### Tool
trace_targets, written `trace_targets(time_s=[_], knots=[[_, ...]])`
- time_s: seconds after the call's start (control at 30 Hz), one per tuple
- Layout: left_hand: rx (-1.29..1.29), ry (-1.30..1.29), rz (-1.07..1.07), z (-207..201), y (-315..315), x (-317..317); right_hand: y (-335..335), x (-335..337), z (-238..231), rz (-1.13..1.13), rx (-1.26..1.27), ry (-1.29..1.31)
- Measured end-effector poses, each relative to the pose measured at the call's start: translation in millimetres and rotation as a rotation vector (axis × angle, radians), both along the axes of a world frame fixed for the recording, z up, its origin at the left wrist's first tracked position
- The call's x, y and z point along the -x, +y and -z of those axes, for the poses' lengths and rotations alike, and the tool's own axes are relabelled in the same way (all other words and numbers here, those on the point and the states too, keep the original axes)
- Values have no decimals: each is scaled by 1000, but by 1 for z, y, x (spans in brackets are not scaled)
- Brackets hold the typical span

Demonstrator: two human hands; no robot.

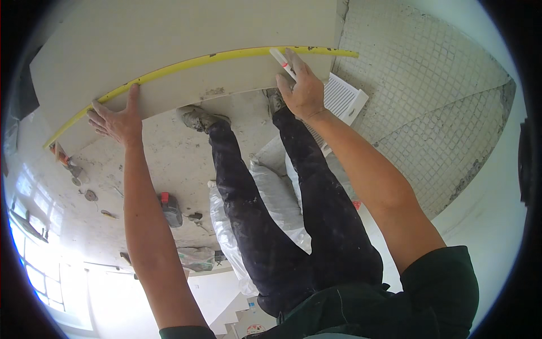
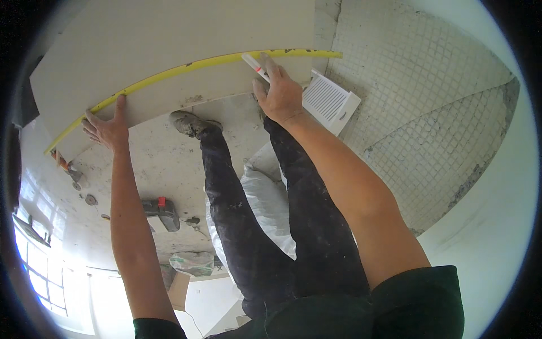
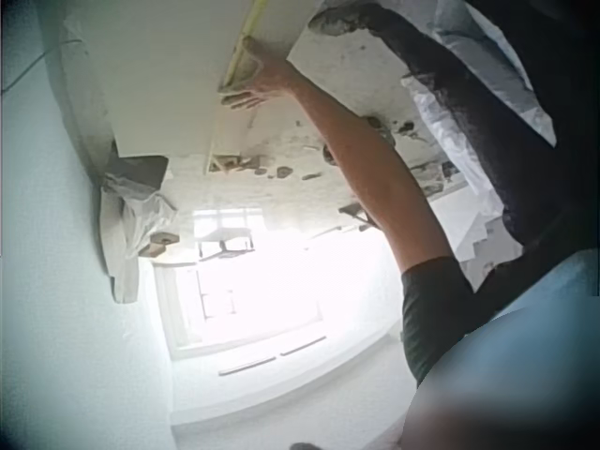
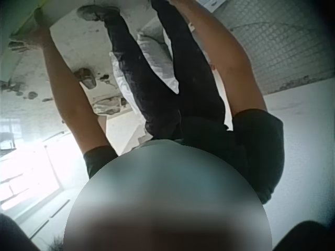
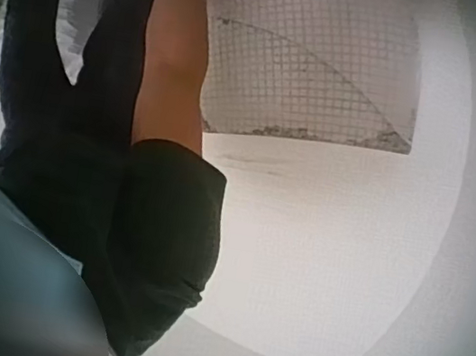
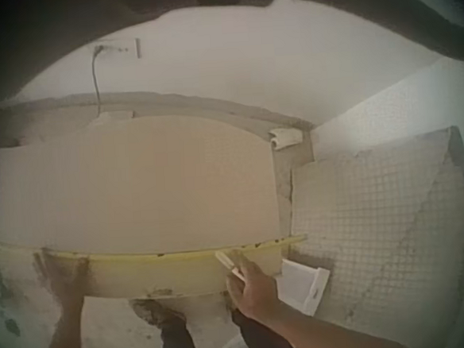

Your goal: Measure a board with a tape measure, mark it with a pen, and cut it using a handheld circular saw.

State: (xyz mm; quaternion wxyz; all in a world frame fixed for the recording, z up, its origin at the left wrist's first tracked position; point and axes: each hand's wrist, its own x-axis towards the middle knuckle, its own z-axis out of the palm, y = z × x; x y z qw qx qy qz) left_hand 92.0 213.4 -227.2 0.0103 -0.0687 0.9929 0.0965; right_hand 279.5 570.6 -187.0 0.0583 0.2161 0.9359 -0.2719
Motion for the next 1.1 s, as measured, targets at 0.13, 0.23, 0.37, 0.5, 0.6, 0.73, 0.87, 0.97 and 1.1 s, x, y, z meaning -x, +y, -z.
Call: trace_targets(time_s=[0.13, 0.23, 0.37, 0.5, 0.6, 0.73, 0.87, 0.97, 1.1], knots=[[-10, 17, 8, 2, 0, -1, 1, -1, 0, 9, 19, -3], [3, 15, -4, 4, 1, -1, 2, -1, 0, -12, -4, 40], [-5, 9, -12, 2, 1, -2, 1, -1, 0, 6, 18, 23], [46, -31, -5, -1, -4, 0, -5, -1, 9, -24, -37, 73], [46, -56, -10, 3, 3, -3, 11, -3, 11, -52, -28, 166], [-42, -96, -74, -8, 9, -4, -1, 12, -7, -19, 23, 140], [-71, -63, -92, -16, 8, -2, -24, 58, -30, 444, 566, -84], [-69, -20, -94, -12, 8, -2, -60, 104, -25, 547, 920, 3], [-122, -41, -105, -17, 11, -4, -120, 175, -20, 268, 1017, -129]])
